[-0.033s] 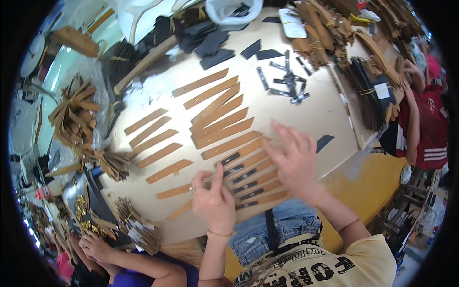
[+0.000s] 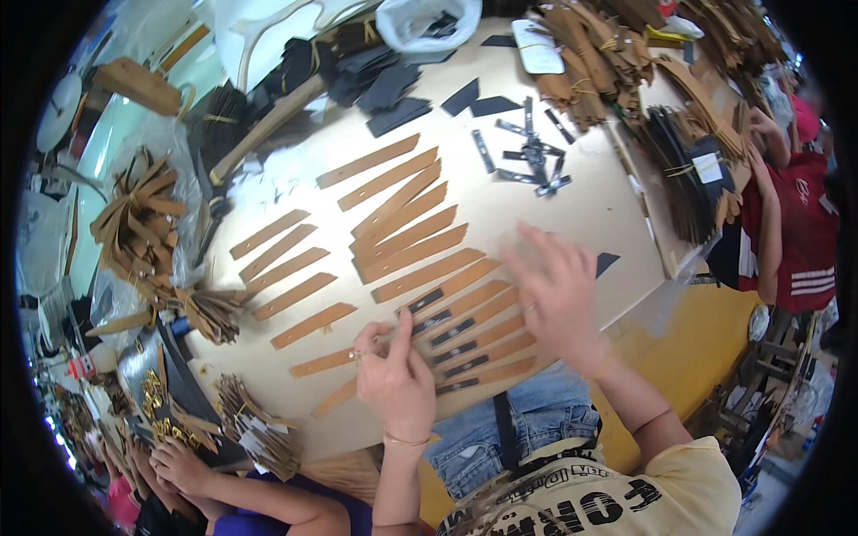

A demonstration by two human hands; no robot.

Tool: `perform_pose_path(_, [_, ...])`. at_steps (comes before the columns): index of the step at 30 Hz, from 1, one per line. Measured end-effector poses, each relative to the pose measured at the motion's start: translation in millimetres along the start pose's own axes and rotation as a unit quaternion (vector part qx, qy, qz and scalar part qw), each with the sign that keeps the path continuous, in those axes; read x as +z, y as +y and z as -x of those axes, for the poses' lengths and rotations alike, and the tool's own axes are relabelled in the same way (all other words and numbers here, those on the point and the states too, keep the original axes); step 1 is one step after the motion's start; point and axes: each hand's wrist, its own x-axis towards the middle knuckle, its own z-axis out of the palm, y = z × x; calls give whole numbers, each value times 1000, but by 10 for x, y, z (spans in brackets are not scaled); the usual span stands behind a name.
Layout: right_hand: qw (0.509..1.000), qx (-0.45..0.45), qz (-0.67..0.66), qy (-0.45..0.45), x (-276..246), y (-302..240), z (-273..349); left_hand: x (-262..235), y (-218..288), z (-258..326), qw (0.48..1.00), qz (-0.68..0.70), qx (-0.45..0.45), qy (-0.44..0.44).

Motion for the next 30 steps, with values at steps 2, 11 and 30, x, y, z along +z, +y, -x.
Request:
perform_pose_path(2, [992, 71, -67, 77, -4, 276, -88, -31, -41, -25, 999, 50, -7, -9])
perform_pose_path(11, [990, 6, 26, 138, 177, 815, -404, -137, 194, 42, 990, 82, 47, 103])
perform_pose_path(30, [947, -53, -303, 93, -335, -305, 153, -90, 614, -28, 842, 528, -99, -57])
